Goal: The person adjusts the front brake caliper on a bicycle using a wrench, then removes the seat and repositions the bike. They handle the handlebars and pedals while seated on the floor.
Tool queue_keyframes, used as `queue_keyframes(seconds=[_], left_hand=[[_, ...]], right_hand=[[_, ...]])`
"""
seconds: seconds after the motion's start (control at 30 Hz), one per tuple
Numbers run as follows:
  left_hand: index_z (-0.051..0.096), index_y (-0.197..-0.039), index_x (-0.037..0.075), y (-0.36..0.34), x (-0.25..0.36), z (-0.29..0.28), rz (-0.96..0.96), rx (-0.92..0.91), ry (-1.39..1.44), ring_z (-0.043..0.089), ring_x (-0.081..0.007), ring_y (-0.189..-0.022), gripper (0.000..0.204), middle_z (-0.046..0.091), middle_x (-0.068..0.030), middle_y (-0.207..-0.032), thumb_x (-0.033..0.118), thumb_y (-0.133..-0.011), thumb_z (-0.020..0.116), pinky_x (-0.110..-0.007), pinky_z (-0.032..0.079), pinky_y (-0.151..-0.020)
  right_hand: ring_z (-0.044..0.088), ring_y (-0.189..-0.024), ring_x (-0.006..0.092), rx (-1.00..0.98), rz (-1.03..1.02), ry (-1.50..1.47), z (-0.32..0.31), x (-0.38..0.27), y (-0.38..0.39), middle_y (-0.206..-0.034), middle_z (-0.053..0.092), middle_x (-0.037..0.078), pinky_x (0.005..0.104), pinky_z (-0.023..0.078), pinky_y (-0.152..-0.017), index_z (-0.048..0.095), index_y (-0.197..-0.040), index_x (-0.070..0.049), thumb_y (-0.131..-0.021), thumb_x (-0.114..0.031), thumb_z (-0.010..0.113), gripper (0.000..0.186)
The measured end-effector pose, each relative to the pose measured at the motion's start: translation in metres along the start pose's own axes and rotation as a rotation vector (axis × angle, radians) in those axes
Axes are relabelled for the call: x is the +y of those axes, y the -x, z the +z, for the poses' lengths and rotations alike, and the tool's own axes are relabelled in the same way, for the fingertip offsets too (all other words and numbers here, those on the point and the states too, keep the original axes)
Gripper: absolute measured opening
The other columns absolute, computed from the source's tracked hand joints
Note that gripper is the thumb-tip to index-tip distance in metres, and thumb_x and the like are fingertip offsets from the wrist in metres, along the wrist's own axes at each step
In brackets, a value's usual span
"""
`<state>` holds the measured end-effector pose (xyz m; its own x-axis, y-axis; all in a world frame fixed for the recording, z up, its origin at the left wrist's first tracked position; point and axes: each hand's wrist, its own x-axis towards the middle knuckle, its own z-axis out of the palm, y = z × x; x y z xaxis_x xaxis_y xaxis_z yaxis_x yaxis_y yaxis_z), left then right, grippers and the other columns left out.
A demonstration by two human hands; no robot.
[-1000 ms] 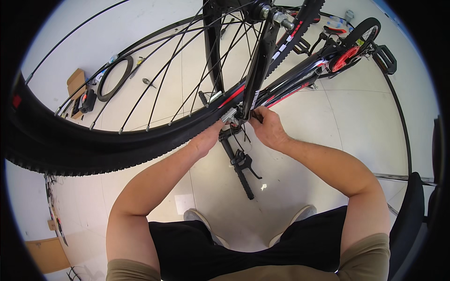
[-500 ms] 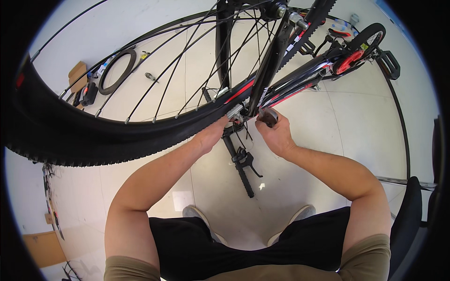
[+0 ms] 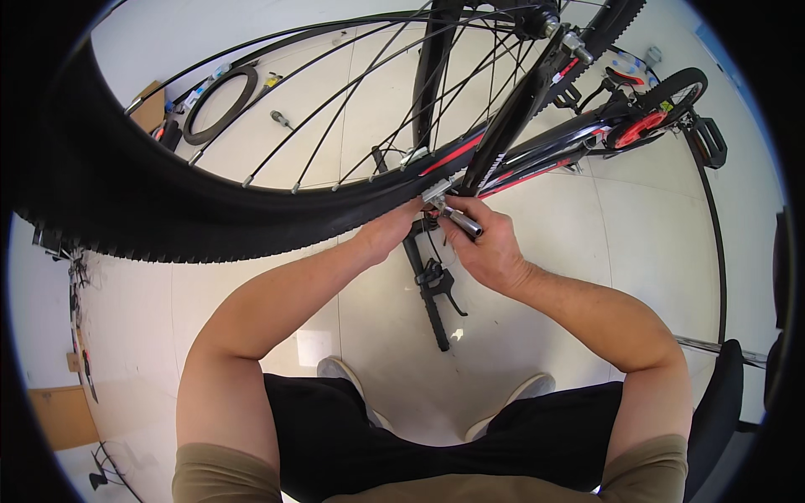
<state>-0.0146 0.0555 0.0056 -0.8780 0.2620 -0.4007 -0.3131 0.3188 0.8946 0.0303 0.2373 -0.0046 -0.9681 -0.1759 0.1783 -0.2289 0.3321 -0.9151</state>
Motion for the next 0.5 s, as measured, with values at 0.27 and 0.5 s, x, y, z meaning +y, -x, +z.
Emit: queue_keyframes(seconds=[0.27,0.5], left_hand=[[0.057,-0.132,0.012,-0.012,-0.025,-0.013,0.085,-0.216,0.180,0.050,-0.0138,-0.114,0.043,0.057,-0.0020,-0.128,0.036,-0.096,0.062,-0.031,0.038,-0.097],[0.051,-0.141,0.012,-0.015,-0.033,-0.017,0.119,-0.237,0.193,0.049,-0.0159,-0.126,0.059,0.054,-0.0043,-0.138,0.043,-0.094,0.066,-0.034,0.036,-0.109]], right_hand=[[0.053,-0.069,0.0110,0.158,0.028,0.040,-0.018,0.005,0.000,-0.081,0.061,0.006,0.0273,0.047,-0.063,0.053,-0.098,-0.003,-0.082,-0.012,0.078,0.031],[0.048,-0.075,0.0069,0.130,0.009,-0.037,-0.018,0.000,-0.014,-0.094,0.056,0.001,0.0246,0.044,-0.060,0.056,-0.120,-0.004,-0.076,-0.013,0.085,0.054]])
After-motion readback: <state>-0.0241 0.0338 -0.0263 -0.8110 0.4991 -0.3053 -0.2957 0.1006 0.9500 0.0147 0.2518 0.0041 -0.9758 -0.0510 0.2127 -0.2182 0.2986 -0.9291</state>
